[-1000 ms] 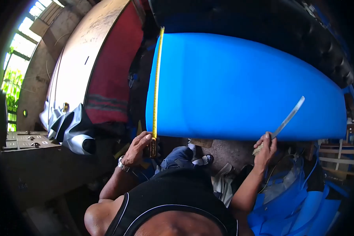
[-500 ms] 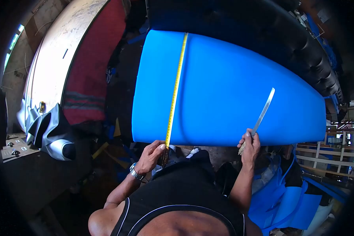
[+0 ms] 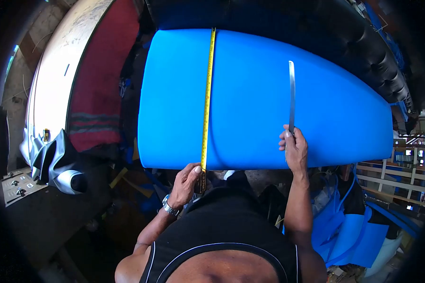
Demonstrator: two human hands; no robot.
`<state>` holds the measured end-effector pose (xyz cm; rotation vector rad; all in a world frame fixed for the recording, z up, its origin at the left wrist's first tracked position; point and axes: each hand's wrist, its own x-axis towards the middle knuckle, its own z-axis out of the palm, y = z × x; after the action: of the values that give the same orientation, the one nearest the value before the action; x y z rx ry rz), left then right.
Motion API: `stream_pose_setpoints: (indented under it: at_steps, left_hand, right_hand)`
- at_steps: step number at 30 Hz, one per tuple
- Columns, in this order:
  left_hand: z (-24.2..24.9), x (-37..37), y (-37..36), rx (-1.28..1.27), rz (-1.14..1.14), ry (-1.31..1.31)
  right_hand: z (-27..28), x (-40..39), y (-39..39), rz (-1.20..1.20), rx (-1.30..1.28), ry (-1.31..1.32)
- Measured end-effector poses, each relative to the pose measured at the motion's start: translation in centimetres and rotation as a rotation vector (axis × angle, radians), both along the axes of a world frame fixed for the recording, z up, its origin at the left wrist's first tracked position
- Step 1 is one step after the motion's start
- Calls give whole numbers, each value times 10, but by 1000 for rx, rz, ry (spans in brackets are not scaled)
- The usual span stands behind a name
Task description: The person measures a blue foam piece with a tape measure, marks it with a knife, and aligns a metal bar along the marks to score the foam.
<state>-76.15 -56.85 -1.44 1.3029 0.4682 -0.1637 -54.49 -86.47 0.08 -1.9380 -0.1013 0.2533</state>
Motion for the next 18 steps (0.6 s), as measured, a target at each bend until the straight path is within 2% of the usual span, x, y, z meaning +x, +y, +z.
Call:
stream_pose_setpoints:
  at_steps: [1, 2, 4, 8, 11, 14, 17, 18]
  left_hand:
    - [-2, 5, -2, 17, 20, 1]
    - [-2, 8, -2, -152, 51, 69]
    - [-8, 18, 3, -86, 33, 57]
    - [-22, 16, 9, -172, 45, 94]
    - [-25, 19, 8, -222, 75, 80]
    - [-34, 19, 13, -197, 52, 99]
    - [-36, 21, 18, -157, 21, 114]
    - [-38, 20, 18, -136, 11, 114]
  right_hand:
    - [-1, 3, 0, 13, -43, -11]
    - [-2, 8, -1, 26, -85, -22]
    - [0, 21, -1, 71, -139, -103]
    - [25, 46, 13, 110, -211, -132]
    - [57, 71, 36, 187, -447, -89]
    - [58, 93, 38, 392, -668, -347]
    - [66, 107, 54, 502, -780, -642]
    - [74, 109, 64, 514, -834, -598]
